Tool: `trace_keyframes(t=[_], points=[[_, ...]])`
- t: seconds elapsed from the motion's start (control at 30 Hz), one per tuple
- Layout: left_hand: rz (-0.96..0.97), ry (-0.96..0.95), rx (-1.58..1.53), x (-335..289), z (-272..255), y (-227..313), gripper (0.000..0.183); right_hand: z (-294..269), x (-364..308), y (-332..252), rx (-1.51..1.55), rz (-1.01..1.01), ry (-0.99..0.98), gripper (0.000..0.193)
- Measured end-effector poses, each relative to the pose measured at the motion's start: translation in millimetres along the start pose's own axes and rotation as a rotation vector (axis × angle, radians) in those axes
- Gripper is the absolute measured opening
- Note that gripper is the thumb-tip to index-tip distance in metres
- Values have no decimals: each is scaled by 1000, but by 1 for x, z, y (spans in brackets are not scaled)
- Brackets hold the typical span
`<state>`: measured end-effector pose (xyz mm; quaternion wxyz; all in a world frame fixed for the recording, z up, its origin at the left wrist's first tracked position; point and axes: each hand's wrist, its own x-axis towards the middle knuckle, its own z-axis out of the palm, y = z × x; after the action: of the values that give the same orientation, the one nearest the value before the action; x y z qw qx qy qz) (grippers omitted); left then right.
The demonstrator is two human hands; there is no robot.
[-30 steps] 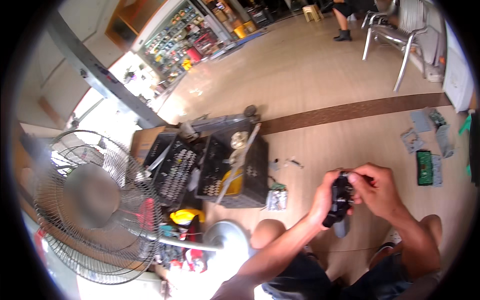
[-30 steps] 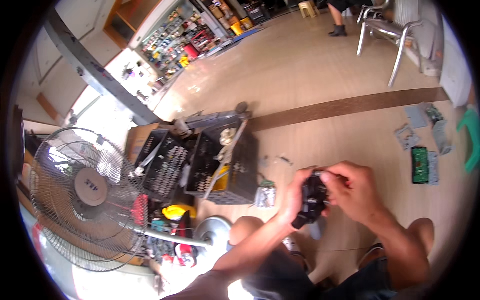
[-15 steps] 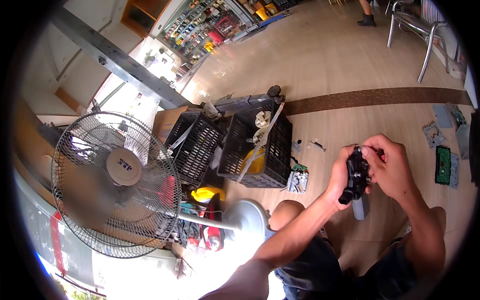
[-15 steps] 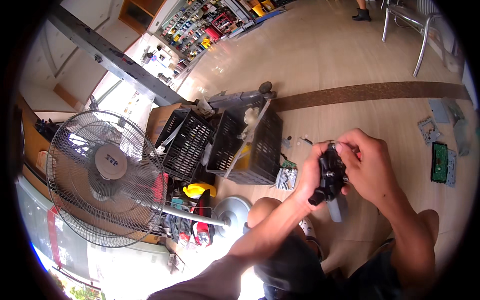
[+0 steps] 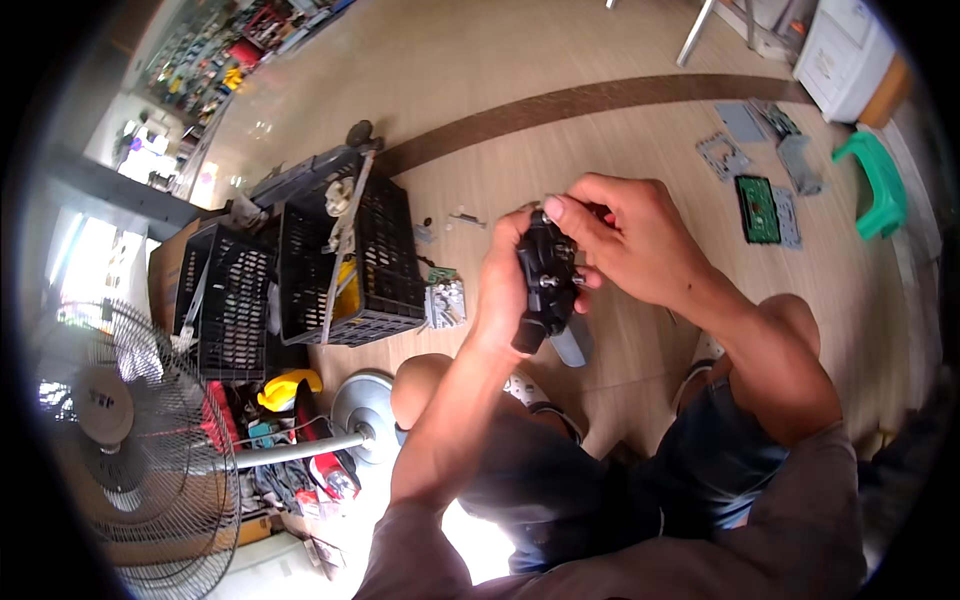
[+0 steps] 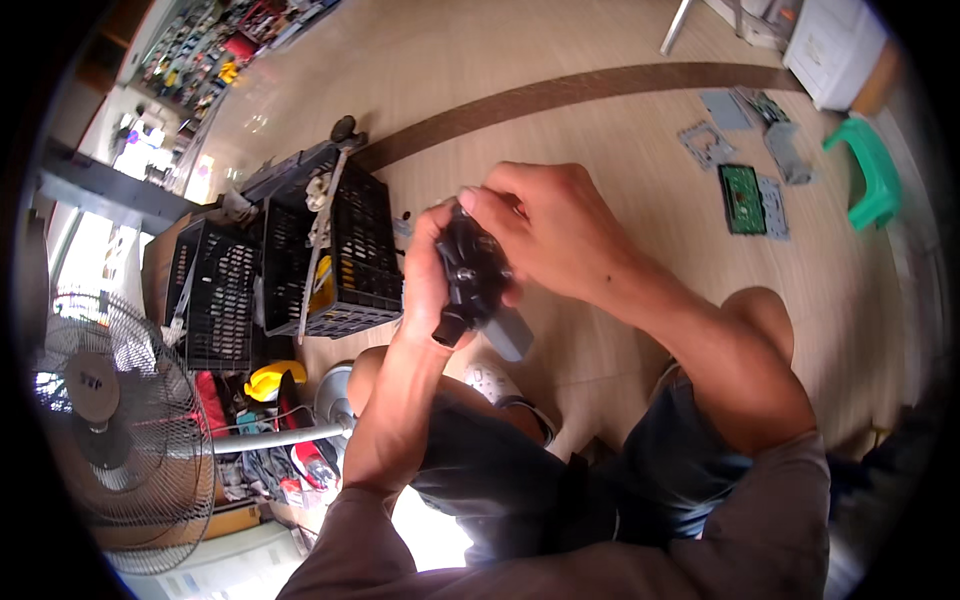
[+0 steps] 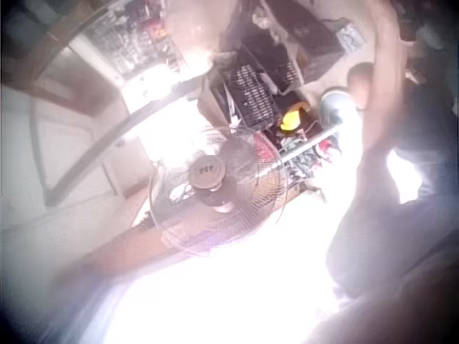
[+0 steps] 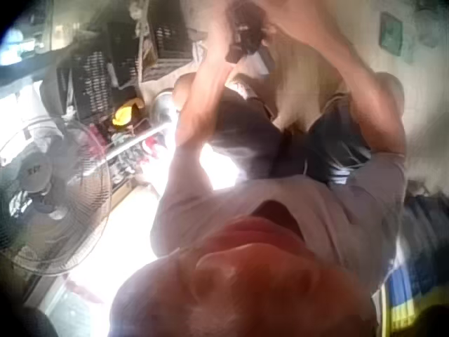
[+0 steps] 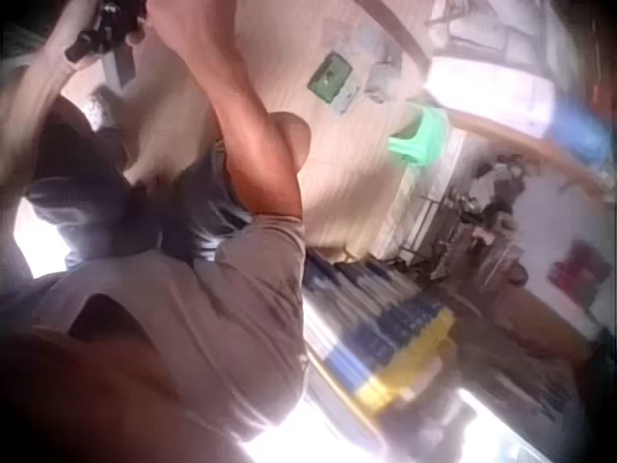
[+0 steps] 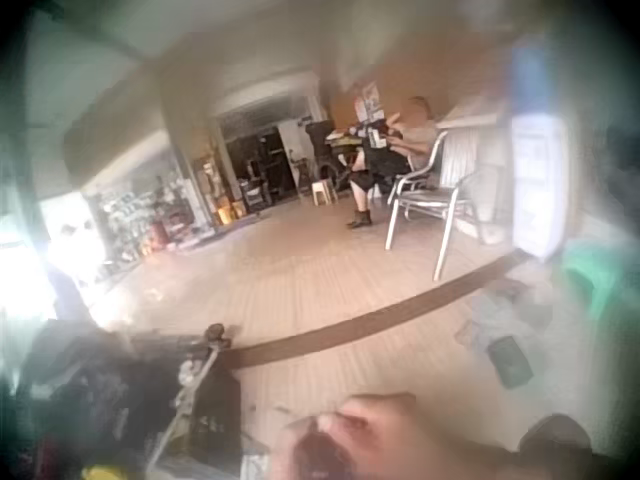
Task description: The person assembles a small motorized component by placing and securing screws into its casing by hand and with a screwdriver.
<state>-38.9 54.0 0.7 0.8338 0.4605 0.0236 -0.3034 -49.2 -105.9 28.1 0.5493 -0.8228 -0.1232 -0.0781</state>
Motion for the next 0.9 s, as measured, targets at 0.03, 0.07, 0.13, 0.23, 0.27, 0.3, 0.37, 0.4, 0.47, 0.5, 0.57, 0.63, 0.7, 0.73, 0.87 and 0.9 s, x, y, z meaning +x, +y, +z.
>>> trace_keyframes(t=[0.03,0.07,0.13,0.23,0.27,0.3,0.37,0.4,0.47,0.5,0.57,0.63,0.7,0.73,0.87,0.9], points=[[-9,7,-7,2,2,-3,51,-3,-1,2,86,46,-45,30],[-37,8,12,3,4,-3,51,-3,-1,6,104,65,-24,30],[-35,-40,-158,3,8,-3,43,-5,1,15,255,100,-31,36],[-38,-52,-109,0,6,-2,45,-12,1,13,269,88,-56,32],[-30,-53,-77,-1,8,0,47,-14,0,10,266,60,-70,30],[-23,-45,-72,-2,9,2,49,-17,-1,7,279,84,-79,25],[-33,-13,-75,2,6,1,48,-21,-3,1,244,87,-92,24],[-38,16,-72,3,5,1,48,-23,-4,0,210,82,-103,22],[-20,23,-62,3,5,0,47,-25,-8,4,176,46,-112,20],[0,32,-50,2,6,1,47,-27,-10,5,143,7,-121,18],[-22,3,-95,1,3,3,47,-32,-12,2,37,10,-92,18],[-63,-39,-148,5,1,0,50,-42,-14,-1,-74,14,-70,25],[-96,-56,-187,5,1,0,49,-58,-21,-7,-183,101,-138,50],[-140,-71,-234,5,1,0,47,-64,-21,-12,-181,90,-133,50],[-167,-144,-389,3,0,-5,46,-89,-34,-12,-225,108,-206,61],[-122,-134,-339,4,0,-8,46,-92,-35,-7,-229,-8,-168,58]])
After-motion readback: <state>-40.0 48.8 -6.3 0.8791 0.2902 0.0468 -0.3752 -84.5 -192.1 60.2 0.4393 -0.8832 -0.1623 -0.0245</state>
